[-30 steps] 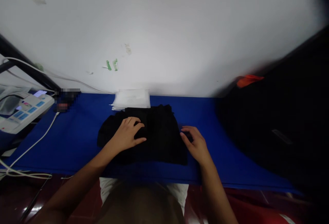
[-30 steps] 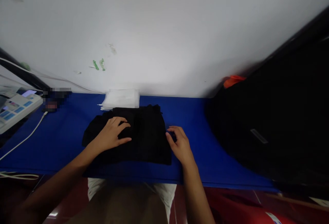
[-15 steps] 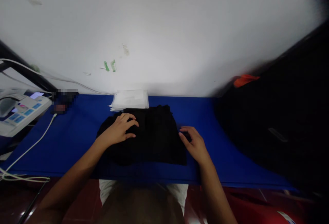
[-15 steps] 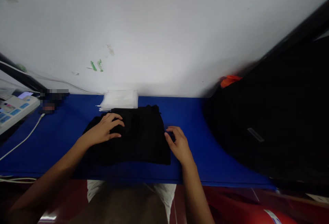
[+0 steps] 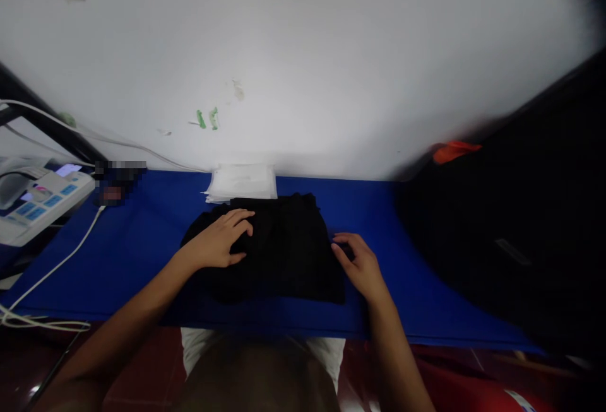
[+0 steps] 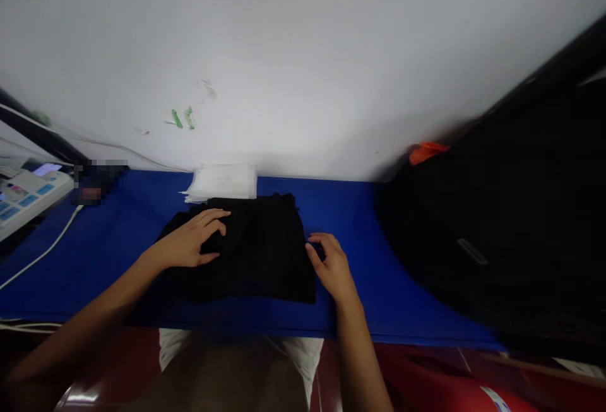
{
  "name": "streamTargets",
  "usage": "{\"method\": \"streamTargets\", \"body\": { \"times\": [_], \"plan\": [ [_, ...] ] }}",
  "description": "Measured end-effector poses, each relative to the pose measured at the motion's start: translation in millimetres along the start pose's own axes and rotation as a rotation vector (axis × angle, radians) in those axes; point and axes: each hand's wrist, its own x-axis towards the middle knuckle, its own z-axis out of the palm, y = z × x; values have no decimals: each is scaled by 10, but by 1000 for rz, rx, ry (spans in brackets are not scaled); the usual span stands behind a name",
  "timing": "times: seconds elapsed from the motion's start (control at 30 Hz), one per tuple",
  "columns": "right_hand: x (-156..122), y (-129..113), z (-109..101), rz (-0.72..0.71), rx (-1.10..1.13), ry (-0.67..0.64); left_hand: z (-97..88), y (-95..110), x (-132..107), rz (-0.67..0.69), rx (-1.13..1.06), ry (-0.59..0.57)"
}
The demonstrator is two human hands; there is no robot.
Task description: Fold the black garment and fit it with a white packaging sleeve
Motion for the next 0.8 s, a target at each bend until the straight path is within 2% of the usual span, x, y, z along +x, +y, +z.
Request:
{"method": "streamTargets", "body": {
  "times": [0.23, 0.53, 0.6, 0.7, 0.8],
  "plan": [
    [-5, -10, -9, 3, 3, -8, 46, -51, 143, -28, 143, -50],
    [-7, 11, -3, -17, -7, 1, 134, -70, 210, -46, 166, 16],
    [-14, -60, -22, -38, -19, 21, 116, -42, 193, -55, 121, 86],
    [-13, -296, -55, -123, -27, 41, 74, 44, 157, -73, -26, 191],
    [27, -627, -36, -253, 16, -36, 59, 160, 137, -58, -215, 196]
  ]
}}
